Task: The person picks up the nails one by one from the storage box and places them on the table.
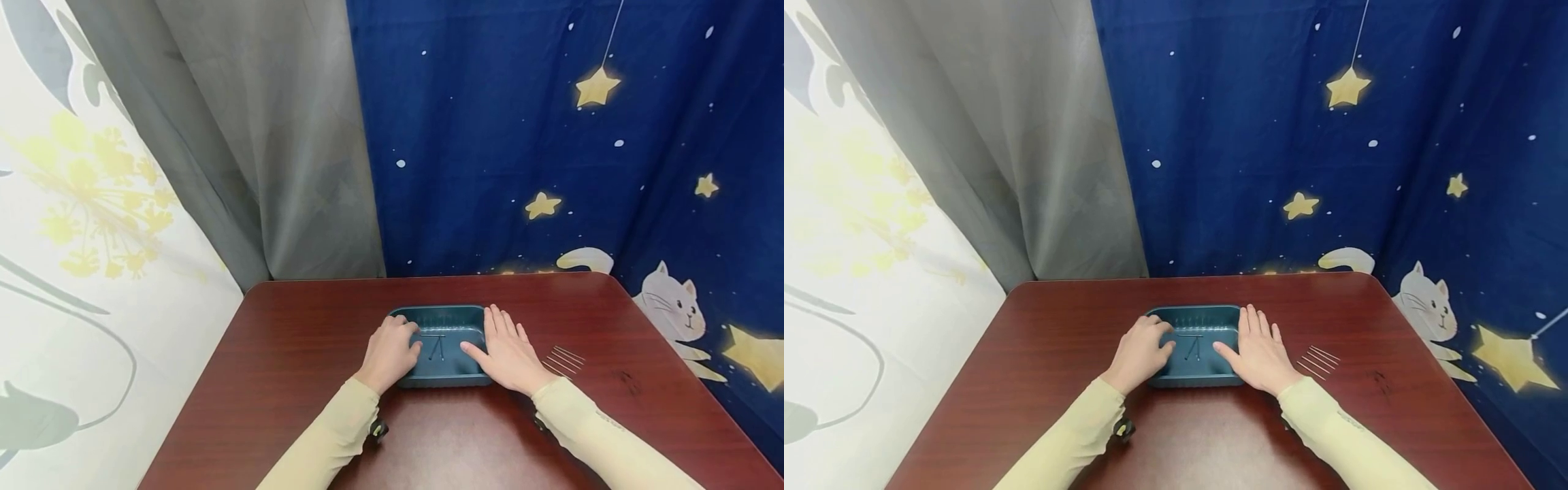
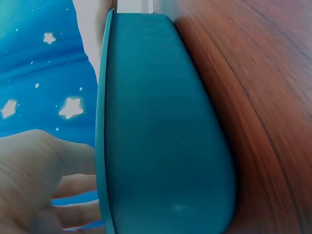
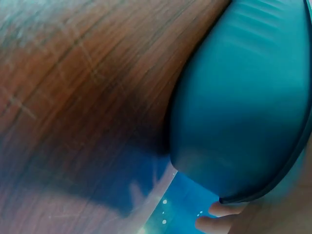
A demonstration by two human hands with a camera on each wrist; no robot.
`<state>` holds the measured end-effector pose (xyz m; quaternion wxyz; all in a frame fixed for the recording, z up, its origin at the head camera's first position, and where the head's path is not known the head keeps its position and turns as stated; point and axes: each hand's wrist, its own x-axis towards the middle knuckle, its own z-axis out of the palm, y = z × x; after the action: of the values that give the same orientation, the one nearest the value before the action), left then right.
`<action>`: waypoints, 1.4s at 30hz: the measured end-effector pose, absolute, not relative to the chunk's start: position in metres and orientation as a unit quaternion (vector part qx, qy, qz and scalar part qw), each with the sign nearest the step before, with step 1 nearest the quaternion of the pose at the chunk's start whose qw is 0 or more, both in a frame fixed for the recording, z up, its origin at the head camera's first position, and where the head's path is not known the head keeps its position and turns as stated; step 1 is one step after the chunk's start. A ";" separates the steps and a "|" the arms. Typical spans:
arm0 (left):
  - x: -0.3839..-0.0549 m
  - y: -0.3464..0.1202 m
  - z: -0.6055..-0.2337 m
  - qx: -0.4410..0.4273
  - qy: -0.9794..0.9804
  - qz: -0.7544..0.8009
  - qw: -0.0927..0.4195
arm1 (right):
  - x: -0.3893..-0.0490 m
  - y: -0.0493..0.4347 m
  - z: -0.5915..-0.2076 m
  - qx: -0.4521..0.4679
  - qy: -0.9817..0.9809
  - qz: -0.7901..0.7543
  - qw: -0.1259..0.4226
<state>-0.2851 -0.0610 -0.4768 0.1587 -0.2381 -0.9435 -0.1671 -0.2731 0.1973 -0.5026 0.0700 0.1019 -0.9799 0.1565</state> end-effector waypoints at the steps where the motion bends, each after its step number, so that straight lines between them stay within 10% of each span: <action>1: -0.286 -0.057 -0.477 -0.236 -0.947 -0.161 0.146 | -0.273 0.197 -0.503 0.099 -0.981 0.155 0.069; 18: -0.332 -0.031 -0.487 -0.418 -0.903 0.029 0.096 | -0.275 0.199 -0.504 0.085 -0.985 0.140 0.062; 42: -0.335 -0.037 -0.509 -0.480 -0.859 0.075 0.163 | -0.274 0.200 -0.506 0.072 -0.980 0.172 0.075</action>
<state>-0.3353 -0.0370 -0.5088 0.1627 -0.4797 -0.8589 0.0750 -0.2736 0.2002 -0.5063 0.0752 0.0718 -0.9796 0.1719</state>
